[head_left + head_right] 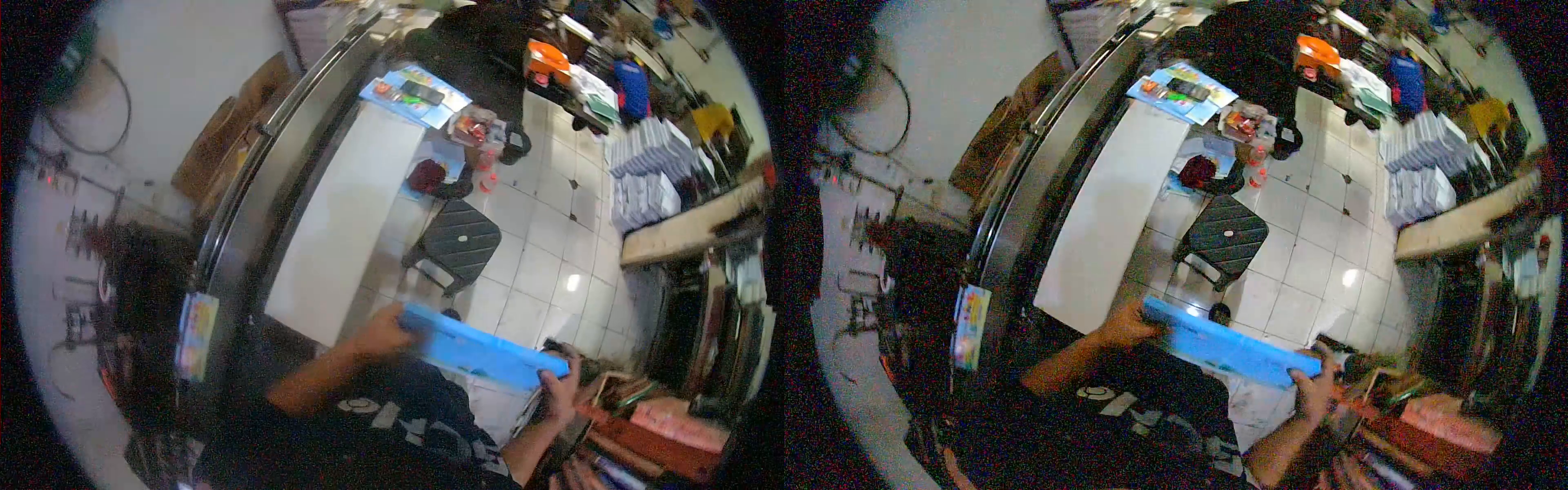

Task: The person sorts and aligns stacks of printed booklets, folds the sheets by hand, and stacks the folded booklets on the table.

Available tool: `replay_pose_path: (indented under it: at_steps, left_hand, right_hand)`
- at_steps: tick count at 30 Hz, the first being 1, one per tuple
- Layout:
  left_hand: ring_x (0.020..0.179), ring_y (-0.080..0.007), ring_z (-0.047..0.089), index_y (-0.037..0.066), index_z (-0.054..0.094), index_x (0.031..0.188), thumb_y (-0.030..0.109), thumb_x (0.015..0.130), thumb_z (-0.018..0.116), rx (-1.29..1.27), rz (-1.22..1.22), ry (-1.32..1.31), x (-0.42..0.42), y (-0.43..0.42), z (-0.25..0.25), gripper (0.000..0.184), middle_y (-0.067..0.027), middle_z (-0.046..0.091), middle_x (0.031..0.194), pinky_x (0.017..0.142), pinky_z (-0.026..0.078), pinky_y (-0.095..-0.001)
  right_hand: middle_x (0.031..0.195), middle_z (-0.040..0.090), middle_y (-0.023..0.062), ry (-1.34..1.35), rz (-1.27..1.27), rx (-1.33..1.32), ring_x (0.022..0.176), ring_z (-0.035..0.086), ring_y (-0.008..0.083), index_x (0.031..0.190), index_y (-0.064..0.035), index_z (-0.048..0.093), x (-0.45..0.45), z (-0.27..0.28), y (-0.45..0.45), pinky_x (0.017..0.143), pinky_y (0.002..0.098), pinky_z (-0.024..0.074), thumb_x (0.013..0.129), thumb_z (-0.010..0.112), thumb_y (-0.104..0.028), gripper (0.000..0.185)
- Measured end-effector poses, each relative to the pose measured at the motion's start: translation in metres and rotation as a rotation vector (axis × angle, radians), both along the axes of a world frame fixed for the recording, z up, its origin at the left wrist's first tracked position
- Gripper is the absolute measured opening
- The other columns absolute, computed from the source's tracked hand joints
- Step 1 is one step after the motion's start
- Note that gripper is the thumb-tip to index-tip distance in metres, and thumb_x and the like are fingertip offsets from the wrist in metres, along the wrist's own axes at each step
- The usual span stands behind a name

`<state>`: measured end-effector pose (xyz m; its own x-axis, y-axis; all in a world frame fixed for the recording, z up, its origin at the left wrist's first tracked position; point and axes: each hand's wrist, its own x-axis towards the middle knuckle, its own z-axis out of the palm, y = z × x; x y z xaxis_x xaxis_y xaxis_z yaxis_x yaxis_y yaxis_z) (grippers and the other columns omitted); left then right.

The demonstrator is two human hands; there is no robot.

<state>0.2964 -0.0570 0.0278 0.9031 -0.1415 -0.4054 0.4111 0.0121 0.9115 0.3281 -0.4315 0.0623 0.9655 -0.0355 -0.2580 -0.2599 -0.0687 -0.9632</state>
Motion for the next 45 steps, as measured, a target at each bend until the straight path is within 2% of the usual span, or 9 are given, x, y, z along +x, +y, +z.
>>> replay_pose_path:
  at_steps: [4, 15, 22, 30, 34, 36, 37, 44, 45]
  left_hand:
    - [0.089, -0.0180, 0.064, 0.004, 0.063, 0.107, 0.018, 0.079, 0.078, -0.023, 0.448, 0.120, 0.020, 0.000, -0.052, 0.034, -0.0079, 0.068, 0.098, 0.083, 0.053, -0.0354]
    - [0.106, -0.0205, 0.057, 0.001, 0.051, 0.128, 0.028, 0.085, 0.070, 0.039, 1.239, 0.245, -0.025, 0.050, -0.153, 0.054, -0.0124, 0.061, 0.119, 0.088, 0.049, -0.0358]
    - [0.099, -0.0205, 0.058, 0.001, 0.057, 0.118, 0.024, 0.090, 0.064, -0.149, 1.385, 0.137, -0.039, 0.083, -0.198, 0.037, -0.0113, 0.064, 0.107, 0.089, 0.047, -0.0356]
    - [0.097, -0.0261, 0.061, 0.001, 0.061, 0.116, 0.028, 0.085, 0.068, 0.121, 1.680, 0.395, -0.024, 0.098, -0.267, 0.041, -0.0146, 0.065, 0.105, 0.088, 0.049, -0.0372]
    - [0.097, -0.0265, 0.061, 0.001, 0.060, 0.117, 0.029, 0.084, 0.069, 0.052, 1.697, 0.409, -0.016, 0.106, -0.217, 0.044, -0.0164, 0.065, 0.105, 0.089, 0.049, -0.0375]
    - [0.099, -0.0277, 0.061, 0.000, 0.060, 0.118, 0.028, 0.084, 0.069, 0.370, 1.693, 0.361, 0.007, 0.112, -0.270, 0.045, -0.0176, 0.065, 0.104, 0.090, 0.048, -0.0390]
    - [0.106, -0.0298, 0.060, -0.001, 0.056, 0.123, 0.029, 0.084, 0.068, 0.393, 1.704, 0.231, 0.019, 0.109, -0.317, 0.050, -0.0188, 0.063, 0.111, 0.094, 0.047, -0.0408]
    - [0.112, -0.0372, 0.055, 0.001, 0.046, 0.132, 0.029, 0.087, 0.063, 0.601, 2.098, 0.420, 0.093, 0.109, -0.273, 0.055, -0.0206, 0.057, 0.122, 0.099, 0.043, -0.0430]
    - [0.111, -0.0361, 0.056, 0.002, 0.047, 0.132, 0.028, 0.088, 0.061, 0.432, 2.073, 0.391, 0.092, 0.113, -0.253, 0.053, -0.0194, 0.056, 0.123, 0.099, 0.044, -0.0422]
  right_hand:
    - [0.107, 0.060, 0.0055, 0.130, 0.234, 0.011, 0.096, 0.057, 0.0179, 0.125, -0.0038, 0.051, 0.085, -0.057, 0.041, 0.084, 0.0292, 0.0463, 0.080, 0.071, -0.012, 0.050]
    - [0.107, 0.062, 0.0087, 0.174, 0.977, -0.045, 0.096, 0.057, 0.0185, 0.120, -0.0002, 0.053, 0.239, -0.144, 0.266, 0.088, 0.0311, 0.0435, 0.079, 0.066, -0.003, 0.043]
    - [0.109, 0.064, 0.0058, 0.116, 1.286, -0.266, 0.097, 0.056, 0.0159, 0.117, 0.0001, 0.059, 0.284, -0.184, 0.366, 0.089, 0.0314, 0.0426, 0.082, 0.060, -0.002, 0.035]
    - [0.103, 0.065, 0.0049, 0.122, 1.525, -0.231, 0.094, 0.056, 0.0169, 0.116, 0.0004, 0.060, 0.310, -0.227, 0.462, 0.087, 0.0311, 0.0436, 0.079, 0.063, -0.003, 0.037]
    - [0.108, 0.064, 0.0225, -0.273, 1.716, -0.609, 0.100, 0.061, 0.0317, 0.119, 0.0052, 0.056, 0.359, -0.296, 0.503, 0.087, 0.0393, 0.0478, 0.081, 0.062, -0.012, 0.042]
    - [0.093, 0.066, 0.0095, -0.238, 1.717, -0.799, 0.078, 0.060, 0.0164, 0.112, 0.0009, 0.061, 0.400, -0.352, 0.530, 0.066, 0.0354, 0.0497, 0.080, 0.065, -0.008, 0.033]
    - [0.091, 0.066, 0.0105, -0.118, 1.733, -0.693, 0.079, 0.060, 0.0161, 0.109, 0.0004, 0.062, 0.384, -0.306, 0.540, 0.064, 0.0378, 0.0501, 0.083, 0.065, -0.016, 0.032]
    - [0.090, 0.064, 0.0137, -0.358, 2.029, -0.779, 0.084, 0.059, 0.0253, 0.110, 0.0022, 0.060, 0.483, -0.393, 0.591, 0.074, 0.0394, 0.0495, 0.084, 0.064, -0.028, 0.040]
    - [0.091, 0.064, 0.0145, -0.378, 2.064, -0.797, 0.085, 0.059, 0.0264, 0.110, 0.0028, 0.060, 0.485, -0.400, 0.599, 0.075, 0.0399, 0.0492, 0.084, 0.064, -0.029, 0.041]
